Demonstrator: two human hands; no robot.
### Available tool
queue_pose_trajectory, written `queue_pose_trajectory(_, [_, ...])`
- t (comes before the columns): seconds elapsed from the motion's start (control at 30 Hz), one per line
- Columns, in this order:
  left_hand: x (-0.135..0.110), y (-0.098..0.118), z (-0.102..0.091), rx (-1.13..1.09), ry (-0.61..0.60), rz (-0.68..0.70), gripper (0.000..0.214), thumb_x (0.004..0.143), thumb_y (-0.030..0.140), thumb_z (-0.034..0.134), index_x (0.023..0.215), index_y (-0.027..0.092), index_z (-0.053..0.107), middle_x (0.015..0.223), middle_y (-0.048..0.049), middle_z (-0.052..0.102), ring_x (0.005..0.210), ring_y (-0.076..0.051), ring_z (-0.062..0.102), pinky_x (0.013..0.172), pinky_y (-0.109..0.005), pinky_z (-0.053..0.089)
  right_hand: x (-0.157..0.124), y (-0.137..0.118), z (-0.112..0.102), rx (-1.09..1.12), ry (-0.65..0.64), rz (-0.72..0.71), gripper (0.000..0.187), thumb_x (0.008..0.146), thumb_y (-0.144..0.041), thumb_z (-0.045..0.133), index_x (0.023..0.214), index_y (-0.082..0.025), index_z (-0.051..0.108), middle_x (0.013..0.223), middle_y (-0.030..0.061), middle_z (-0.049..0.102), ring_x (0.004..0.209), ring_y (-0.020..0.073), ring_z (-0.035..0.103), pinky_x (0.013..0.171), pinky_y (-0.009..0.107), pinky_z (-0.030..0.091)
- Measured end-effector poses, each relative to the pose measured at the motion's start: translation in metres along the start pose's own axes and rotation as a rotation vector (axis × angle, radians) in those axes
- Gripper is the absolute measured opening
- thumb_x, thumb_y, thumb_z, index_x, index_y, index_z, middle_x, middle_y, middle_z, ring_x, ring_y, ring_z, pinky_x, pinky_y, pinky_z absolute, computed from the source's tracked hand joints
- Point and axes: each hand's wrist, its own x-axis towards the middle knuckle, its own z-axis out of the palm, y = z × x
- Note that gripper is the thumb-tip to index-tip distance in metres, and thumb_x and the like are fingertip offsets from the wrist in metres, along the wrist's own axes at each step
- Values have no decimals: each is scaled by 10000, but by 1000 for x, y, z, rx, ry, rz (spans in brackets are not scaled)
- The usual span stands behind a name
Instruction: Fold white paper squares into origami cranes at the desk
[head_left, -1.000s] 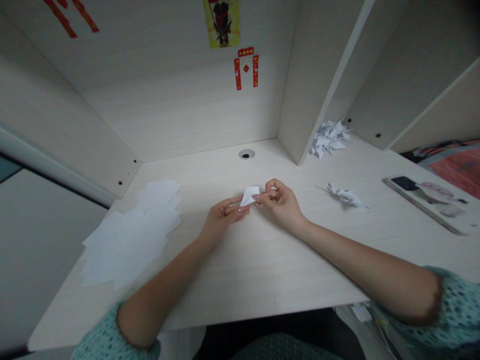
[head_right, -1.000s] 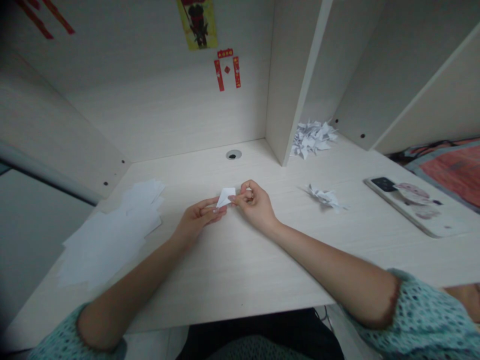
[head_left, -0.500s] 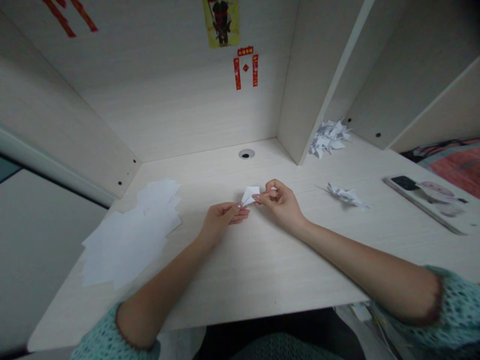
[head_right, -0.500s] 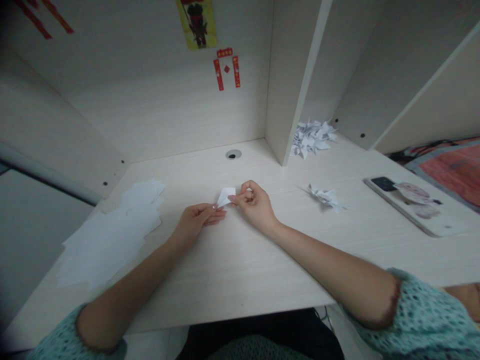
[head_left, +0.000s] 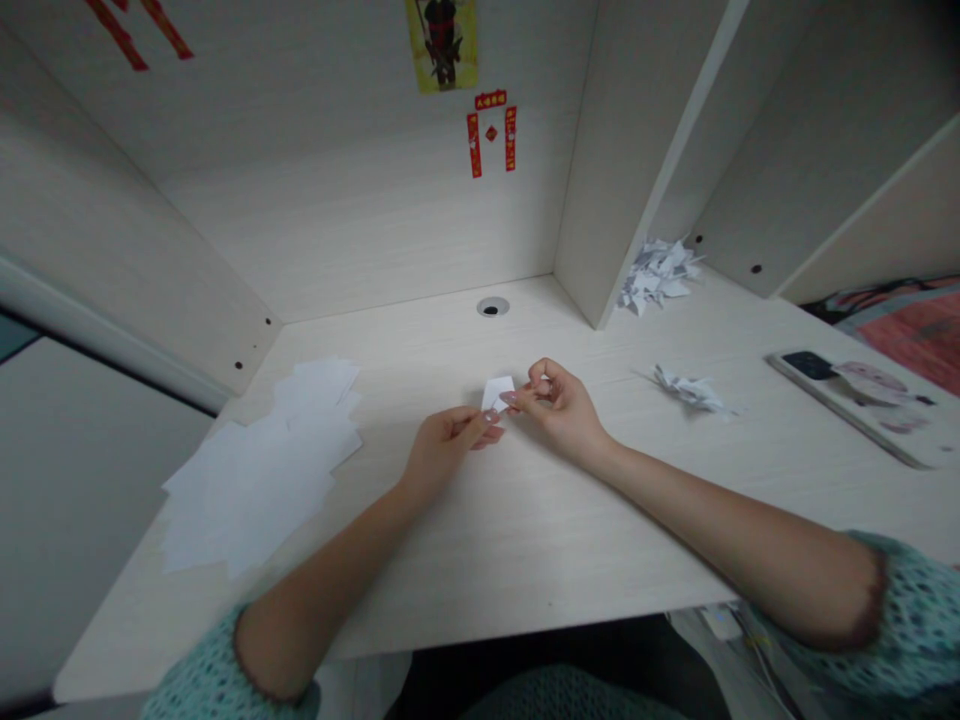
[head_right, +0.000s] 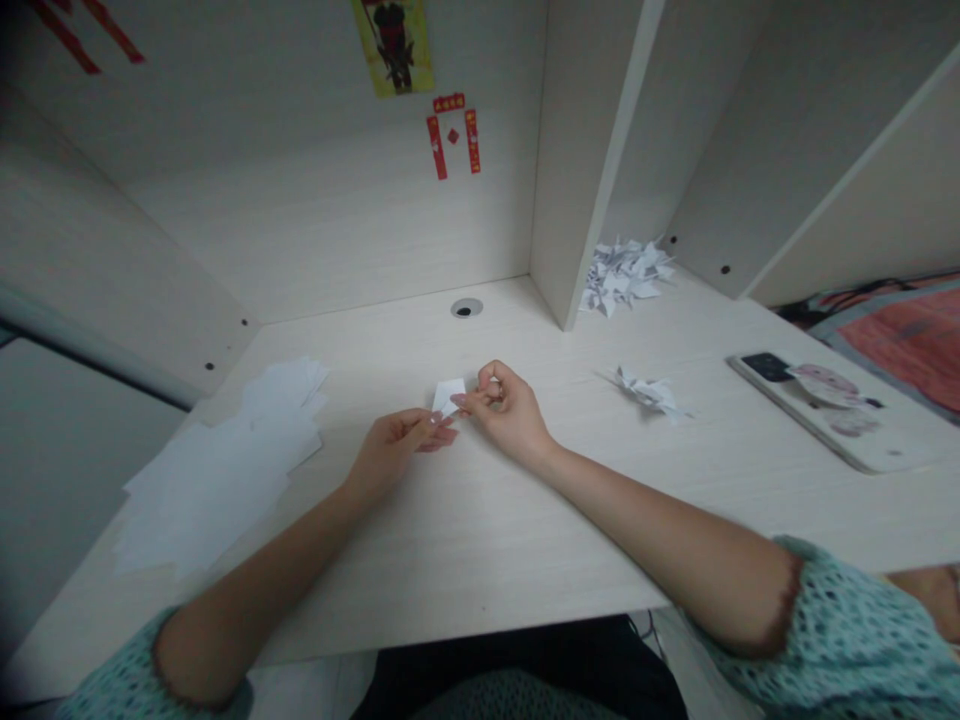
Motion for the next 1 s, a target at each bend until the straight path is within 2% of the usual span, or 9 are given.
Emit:
queue_pose_trajectory(0.1, [1, -2, 1, -1, 2, -37, 322, 754, 455, 632, 849, 156, 706, 837, -78, 740, 771, -186, 695, 762, -311, 544, -1, 0, 0, -31, -25, -12, 365, 670, -358, 731, 713, -226, 394, 536, -62, 584, 559, 141, 618, 559, 251, 439])
queue_pose_trajectory(0.27, [0, 1, 2, 1, 32, -65, 298, 746, 424, 653, 826, 142, 702, 803, -71, 742, 752, -171, 696, 754, -284, 547, 0, -1, 2, 106, -12, 69, 408, 624, -340, 766, 700, -226, 382, 516, -73, 593, 541, 134, 627, 538, 233, 446])
queue_pose_trajectory(0.47, [-2, 4, 5, 14, 67, -4, 293, 761, 418, 636, 814, 139, 710, 760, -69, 740, 714, -177, 698, 728, -292, 555, -1, -2, 4, 156, -4, 131, 437, 600, -359, 780, 711, -228, 378, 519, -66, 622, 533, 136, 633, 536, 229, 456])
queue_pose_trajectory(0.57, [-4, 5, 5, 24, 98, 43, 296, 771, 420, 624, 829, 144, 710, 775, -66, 741, 728, -182, 698, 737, -297, 552, -2, -3, 3, 185, -57, 136, 403, 622, -344, 768, 769, -226, 411, 586, -47, 665, 560, 129, 637, 566, 232, 463])
queue_pose_trajectory(0.7, [-7, 6, 6, 40, 114, 96, 285, 776, 417, 617, 808, 147, 704, 779, -61, 742, 755, -191, 699, 756, -300, 547, -3, -5, 3, 228, -170, 155, 459, 576, -285, 796, 869, -233, 445, 661, -52, 672, 563, 118, 628, 573, 234, 468])
queue_pose_trajectory(0.87, [-10, 7, 8, 76, 95, 111, 279, 792, 413, 598, 813, 155, 702, 804, -57, 744, 757, -185, 700, 754, -291, 547, -3, -2, 3, 224, -176, 187, 453, 565, -268, 803, 865, -230, 466, 597, -64, 652, 522, 117, 608, 552, 233, 455])
queue_pose_trajectory(1.0, [-8, 5, 7, 96, 84, 115, 286, 802, 421, 585, 826, 162, 703, 801, -49, 743, 765, -183, 700, 763, -286, 544, -3, 0, 1, 229, -165, 182, 411, 583, -257, 797, 833, -220, 473, 544, -80, 631, 461, 90, 564, 500, 199, 398])
